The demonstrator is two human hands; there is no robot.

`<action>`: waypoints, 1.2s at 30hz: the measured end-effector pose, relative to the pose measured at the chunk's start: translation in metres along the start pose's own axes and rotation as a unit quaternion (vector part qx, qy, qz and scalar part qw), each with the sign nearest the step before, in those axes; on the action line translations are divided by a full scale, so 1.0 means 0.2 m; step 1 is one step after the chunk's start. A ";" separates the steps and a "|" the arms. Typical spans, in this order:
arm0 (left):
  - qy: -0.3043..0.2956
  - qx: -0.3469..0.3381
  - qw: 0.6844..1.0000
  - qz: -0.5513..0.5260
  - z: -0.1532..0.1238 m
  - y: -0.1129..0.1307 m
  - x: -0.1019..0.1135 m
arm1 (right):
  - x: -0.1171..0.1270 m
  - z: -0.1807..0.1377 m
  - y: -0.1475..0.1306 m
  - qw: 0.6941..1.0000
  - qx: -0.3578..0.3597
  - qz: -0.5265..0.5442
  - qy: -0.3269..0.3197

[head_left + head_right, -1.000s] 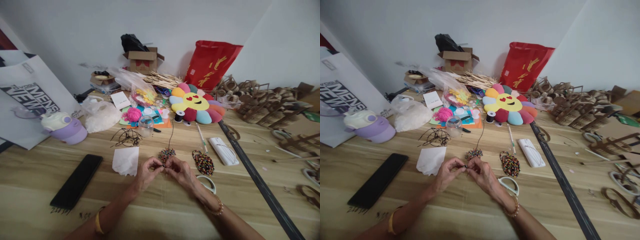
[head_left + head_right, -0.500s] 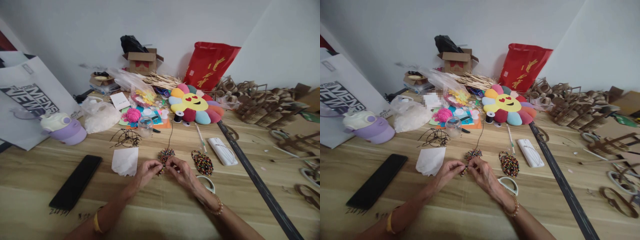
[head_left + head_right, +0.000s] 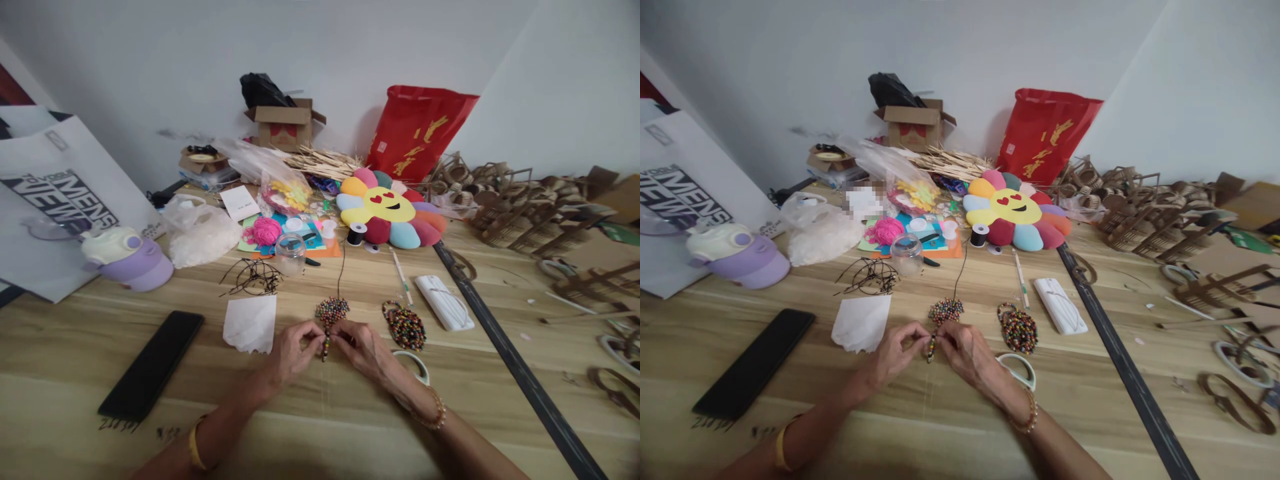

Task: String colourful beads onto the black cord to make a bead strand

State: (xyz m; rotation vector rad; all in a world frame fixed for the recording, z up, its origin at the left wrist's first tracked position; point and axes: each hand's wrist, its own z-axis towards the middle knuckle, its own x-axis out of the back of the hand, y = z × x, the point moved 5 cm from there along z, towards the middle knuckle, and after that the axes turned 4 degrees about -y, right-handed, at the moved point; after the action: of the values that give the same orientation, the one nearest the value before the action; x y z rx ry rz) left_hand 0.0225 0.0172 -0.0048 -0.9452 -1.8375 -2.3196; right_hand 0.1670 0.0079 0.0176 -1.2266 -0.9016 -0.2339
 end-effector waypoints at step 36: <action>-0.070 0.004 0.994 0.084 -0.02 0.03 -0.03 | 0.03 -0.01 -0.05 0.999 0.034 -0.009 -0.035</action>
State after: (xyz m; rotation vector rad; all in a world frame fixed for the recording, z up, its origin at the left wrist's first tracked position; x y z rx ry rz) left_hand 0.0285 0.0105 -0.0035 -1.2392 -1.7372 -2.1963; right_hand 0.1644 0.0047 0.0287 -1.1701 -0.9745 -0.1739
